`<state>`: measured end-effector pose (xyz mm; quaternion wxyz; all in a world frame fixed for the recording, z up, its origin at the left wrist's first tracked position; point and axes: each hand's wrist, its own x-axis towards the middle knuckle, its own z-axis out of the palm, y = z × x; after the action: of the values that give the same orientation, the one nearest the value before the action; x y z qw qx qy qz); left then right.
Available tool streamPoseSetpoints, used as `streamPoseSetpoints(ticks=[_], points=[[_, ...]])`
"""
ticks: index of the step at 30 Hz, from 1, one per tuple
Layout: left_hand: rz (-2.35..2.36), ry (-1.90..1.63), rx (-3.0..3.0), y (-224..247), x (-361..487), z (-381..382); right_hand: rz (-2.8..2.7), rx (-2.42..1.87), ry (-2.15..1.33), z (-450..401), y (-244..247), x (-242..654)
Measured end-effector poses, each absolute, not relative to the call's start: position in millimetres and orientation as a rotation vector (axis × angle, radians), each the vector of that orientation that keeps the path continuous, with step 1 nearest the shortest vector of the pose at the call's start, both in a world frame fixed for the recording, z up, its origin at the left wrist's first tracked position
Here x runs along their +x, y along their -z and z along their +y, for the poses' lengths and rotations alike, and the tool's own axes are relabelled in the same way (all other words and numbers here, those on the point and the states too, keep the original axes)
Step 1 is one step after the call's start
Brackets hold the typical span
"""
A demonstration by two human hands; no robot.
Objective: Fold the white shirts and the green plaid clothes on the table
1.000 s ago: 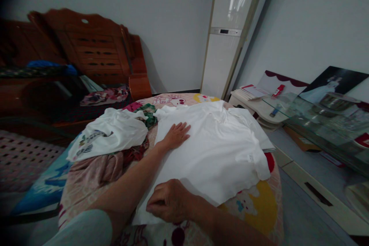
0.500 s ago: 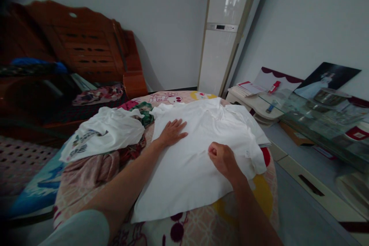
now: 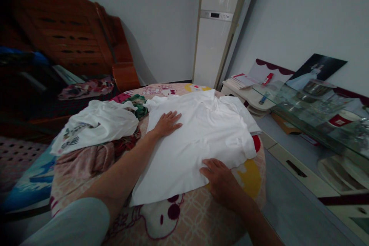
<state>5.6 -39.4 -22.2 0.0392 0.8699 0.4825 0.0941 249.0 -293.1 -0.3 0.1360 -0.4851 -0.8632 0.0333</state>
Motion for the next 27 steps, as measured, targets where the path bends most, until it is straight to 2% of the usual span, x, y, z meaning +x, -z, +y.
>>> streamPoseSetpoints(ticks=[5,14,20,27], points=[[1.493,-0.281,2.655,20.7,5.8,-39.9,-2.452,-1.292,0.211,-282.1,11.4,242.9],[1.492,-0.287,2.672,23.2,5.5,-38.2,-2.402,-1.303,0.274,-277.9,14.1,233.4],[1.493,-0.272,2.668,20.1,5.2,-40.3,-2.204,-1.342,0.114,-276.8,16.2,250.5],[1.519,-0.29,2.668,19.8,6.2,-40.5,-2.472,-1.469,-0.003,-283.9,-3.0,256.8]])
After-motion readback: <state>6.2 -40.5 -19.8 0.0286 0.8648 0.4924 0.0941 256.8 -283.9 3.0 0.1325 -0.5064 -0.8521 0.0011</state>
